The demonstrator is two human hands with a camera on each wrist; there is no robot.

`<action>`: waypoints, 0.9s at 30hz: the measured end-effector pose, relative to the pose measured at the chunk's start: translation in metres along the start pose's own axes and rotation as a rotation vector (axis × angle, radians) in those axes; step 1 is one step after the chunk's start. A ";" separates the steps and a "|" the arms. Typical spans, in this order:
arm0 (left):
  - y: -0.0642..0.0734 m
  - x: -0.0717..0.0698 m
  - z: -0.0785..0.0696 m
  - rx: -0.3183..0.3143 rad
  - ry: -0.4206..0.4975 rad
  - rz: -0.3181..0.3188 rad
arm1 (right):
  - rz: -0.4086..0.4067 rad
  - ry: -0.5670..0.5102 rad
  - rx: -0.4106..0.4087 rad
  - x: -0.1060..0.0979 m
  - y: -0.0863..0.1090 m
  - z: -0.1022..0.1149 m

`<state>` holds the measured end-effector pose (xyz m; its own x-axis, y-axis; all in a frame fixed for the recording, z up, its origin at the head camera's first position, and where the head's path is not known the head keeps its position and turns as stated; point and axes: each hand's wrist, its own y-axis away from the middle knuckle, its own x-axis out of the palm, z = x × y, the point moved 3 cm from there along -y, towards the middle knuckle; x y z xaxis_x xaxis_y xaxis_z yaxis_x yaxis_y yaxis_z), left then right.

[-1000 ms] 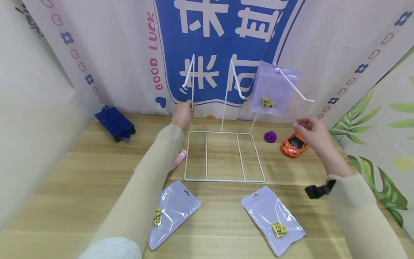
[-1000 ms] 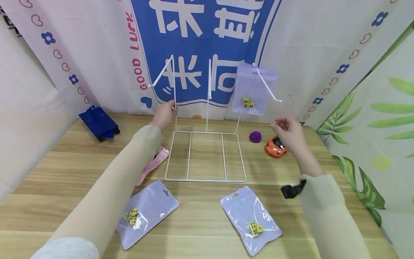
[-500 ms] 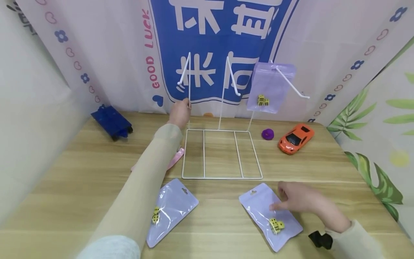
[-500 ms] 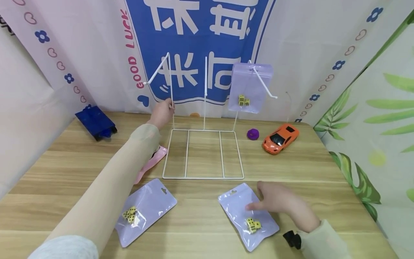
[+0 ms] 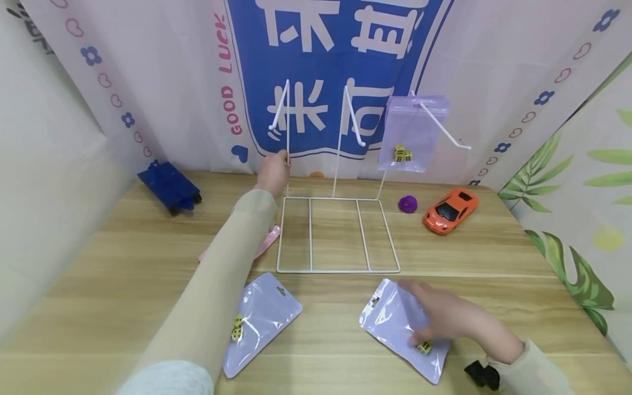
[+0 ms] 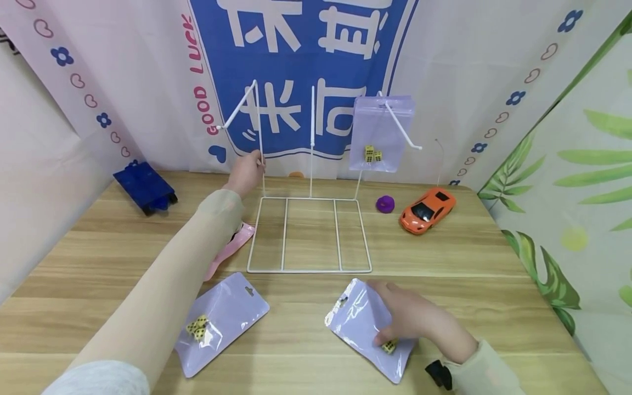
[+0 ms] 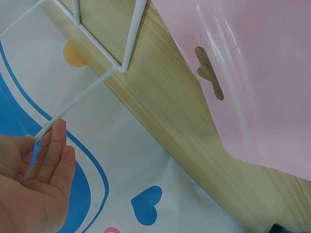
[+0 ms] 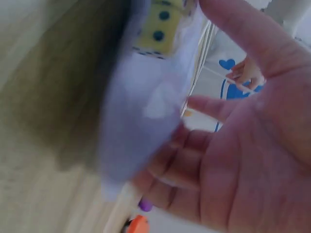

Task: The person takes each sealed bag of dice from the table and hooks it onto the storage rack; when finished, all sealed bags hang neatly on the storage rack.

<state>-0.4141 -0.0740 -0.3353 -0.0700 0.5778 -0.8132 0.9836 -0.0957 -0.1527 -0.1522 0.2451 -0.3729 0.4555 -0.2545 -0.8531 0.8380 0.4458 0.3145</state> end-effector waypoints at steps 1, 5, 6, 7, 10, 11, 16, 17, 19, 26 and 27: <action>0.000 0.000 0.000 0.000 0.002 0.001 | -0.001 -0.042 -0.013 0.000 0.000 -0.001; 0.000 -0.001 0.000 0.002 0.004 -0.011 | -0.030 -0.171 -0.052 -0.002 0.000 -0.010; 0.001 -0.001 0.000 0.003 0.004 -0.014 | -0.043 -0.202 -0.062 -0.002 0.000 -0.012; 0.001 -0.001 0.000 0.002 0.005 -0.014 | -0.058 -0.230 -0.077 -0.003 0.001 -0.014; 0.002 -0.001 0.000 0.008 -0.004 -0.017 | -0.093 -0.336 -0.140 -0.006 0.002 -0.020; 0.003 -0.001 0.000 0.010 -0.008 -0.015 | -0.113 -0.372 -0.170 -0.008 0.002 -0.021; 0.002 0.001 0.002 0.016 -0.022 -0.027 | -0.325 -0.521 -0.343 -0.028 0.004 -0.015; 0.002 0.001 0.003 0.018 -0.025 -0.031 | -0.390 -0.538 -0.357 -0.035 0.004 -0.013; 0.002 0.001 0.003 0.020 -0.027 -0.036 | -0.522 -0.598 -0.358 -0.049 0.006 -0.006; 0.002 0.000 0.002 0.014 -0.023 -0.035 | -1.000 -1.105 -0.403 -0.100 0.012 0.012; 0.003 0.000 0.002 0.015 -0.022 -0.036 | -1.035 -1.168 -0.428 -0.106 0.012 0.014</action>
<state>-0.4114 -0.0757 -0.3368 -0.1090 0.5633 -0.8190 0.9779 -0.0871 -0.1901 -0.1862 0.2659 -0.2730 -0.0860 -0.9731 0.2136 0.8656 -0.1791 -0.4677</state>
